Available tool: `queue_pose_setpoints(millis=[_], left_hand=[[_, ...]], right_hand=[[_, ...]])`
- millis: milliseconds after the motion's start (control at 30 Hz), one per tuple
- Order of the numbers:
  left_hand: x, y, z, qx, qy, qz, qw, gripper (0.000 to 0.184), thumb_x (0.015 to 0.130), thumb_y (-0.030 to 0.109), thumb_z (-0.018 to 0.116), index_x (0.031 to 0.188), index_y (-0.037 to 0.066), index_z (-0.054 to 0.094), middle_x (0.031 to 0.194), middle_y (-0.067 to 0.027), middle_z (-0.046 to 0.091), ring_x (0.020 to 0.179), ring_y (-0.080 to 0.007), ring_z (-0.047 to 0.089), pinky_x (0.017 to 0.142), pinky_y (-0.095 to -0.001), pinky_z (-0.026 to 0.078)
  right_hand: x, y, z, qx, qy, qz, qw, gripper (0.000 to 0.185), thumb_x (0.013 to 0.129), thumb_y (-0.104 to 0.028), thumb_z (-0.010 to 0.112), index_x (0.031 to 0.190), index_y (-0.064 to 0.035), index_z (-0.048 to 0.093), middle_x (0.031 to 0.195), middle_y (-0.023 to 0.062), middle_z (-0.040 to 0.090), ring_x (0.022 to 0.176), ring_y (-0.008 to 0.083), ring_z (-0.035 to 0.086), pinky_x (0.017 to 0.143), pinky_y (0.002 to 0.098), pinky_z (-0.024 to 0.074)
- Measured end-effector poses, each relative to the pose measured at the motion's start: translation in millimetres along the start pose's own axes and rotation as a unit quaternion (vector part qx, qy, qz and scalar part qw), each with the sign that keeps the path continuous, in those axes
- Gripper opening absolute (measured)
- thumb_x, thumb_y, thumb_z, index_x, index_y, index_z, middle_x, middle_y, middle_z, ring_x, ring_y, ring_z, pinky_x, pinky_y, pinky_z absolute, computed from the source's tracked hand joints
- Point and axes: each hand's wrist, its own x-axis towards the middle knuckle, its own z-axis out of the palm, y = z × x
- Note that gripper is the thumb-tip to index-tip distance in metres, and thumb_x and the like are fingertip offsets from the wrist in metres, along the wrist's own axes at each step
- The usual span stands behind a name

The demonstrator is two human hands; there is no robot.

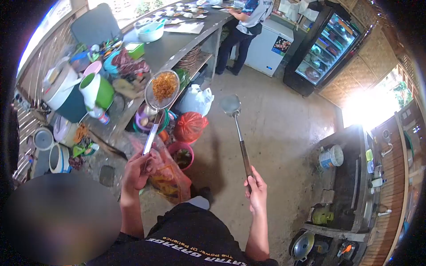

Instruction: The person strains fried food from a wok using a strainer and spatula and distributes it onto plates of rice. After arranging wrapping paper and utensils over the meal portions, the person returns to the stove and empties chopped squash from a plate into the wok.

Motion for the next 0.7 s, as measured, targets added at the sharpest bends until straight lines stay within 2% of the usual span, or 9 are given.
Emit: queue_pose_setpoints(millis=[200, 367, 467, 500, 667, 700], left_hand=[[113, 21, 56, -0.001, -0.018, -0.017, 1.0, 0.038, 0.098, 0.008, 0.051, 0.135, 0.001, 0.049, 0.088, -0.003, 0.061, 0.056, -0.0034, 0.047, 0.048, -0.0189, 0.033], [203, 32, 92, 0.027, 0.03, -0.012, 0.999, 0.035, 0.097, 0.007, 0.05, 0.131, 0.004, 0.053, 0.073, -0.0001, 0.054, 0.048, -0.0031, 0.035, 0.045, -0.0202, 0.029], [263, 32, 111, 0.055, 0.074, 0.008, 0.996, 0.036, 0.097, 0.007, 0.048, 0.133, 0.002, 0.05, 0.07, 0.0023, 0.049, 0.045, -0.0023, 0.032, 0.041, -0.0184, 0.026], [285, 32, 112, 0.036, 0.042, 0.016, 0.998, 0.036, 0.098, 0.007, 0.049, 0.133, 0.005, 0.052, 0.068, 0.0019, 0.05, 0.046, -0.0016, 0.034, 0.044, -0.0181, 0.028], [391, 35, 146, 0.04, 0.055, 0.058, 0.996, 0.04, 0.098, 0.007, 0.049, 0.138, 0.006, 0.049, 0.067, 0.0026, 0.049, 0.046, -0.0011, 0.034, 0.043, -0.0175, 0.027], [410, 38, 156, 0.04, 0.06, 0.061, 0.996, 0.041, 0.097, 0.007, 0.049, 0.138, 0.006, 0.049, 0.067, 0.0026, 0.048, 0.046, -0.0012, 0.034, 0.043, -0.0176, 0.027]], right_hand=[[86, -44, -13, 0.017, 0.051, -0.002, 0.999, 0.045, 0.099, -0.013, 0.053, 0.144, -0.0067, 0.046, 0.073, 0.0004, 0.057, 0.045, 0.0053, 0.039, 0.04, 0.0212, 0.0291], [186, -69, -17, 0.01, 0.031, 0.007, 0.999, 0.044, 0.1, -0.013, 0.052, 0.143, -0.0062, 0.046, 0.074, 0.0013, 0.056, 0.045, 0.0056, 0.039, 0.04, 0.0214, 0.0298], [258, -87, -15, 0.01, 0.0, -0.005, 1.0, 0.044, 0.101, -0.011, 0.05, 0.143, -0.0051, 0.045, 0.075, 0.0022, 0.056, 0.045, 0.0053, 0.038, 0.04, 0.0213, 0.03], [285, -96, -15, 0.009, -0.015, -0.004, 1.0, 0.044, 0.101, -0.011, 0.05, 0.143, -0.0047, 0.045, 0.075, 0.0023, 0.056, 0.045, 0.0053, 0.038, 0.04, 0.0211, 0.03], [427, -143, -14, 0.004, -0.113, -0.013, 0.993, 0.043, 0.101, -0.01, 0.048, 0.144, -0.004, 0.045, 0.077, 0.0025, 0.055, 0.046, 0.0046, 0.037, 0.041, 0.0201, 0.0296], [454, -156, -10, 0.002, -0.122, -0.015, 0.992, 0.043, 0.1, -0.005, 0.048, 0.143, -0.0032, 0.046, 0.078, 0.0012, 0.054, 0.047, 0.003, 0.035, 0.041, 0.0202, 0.0283]])
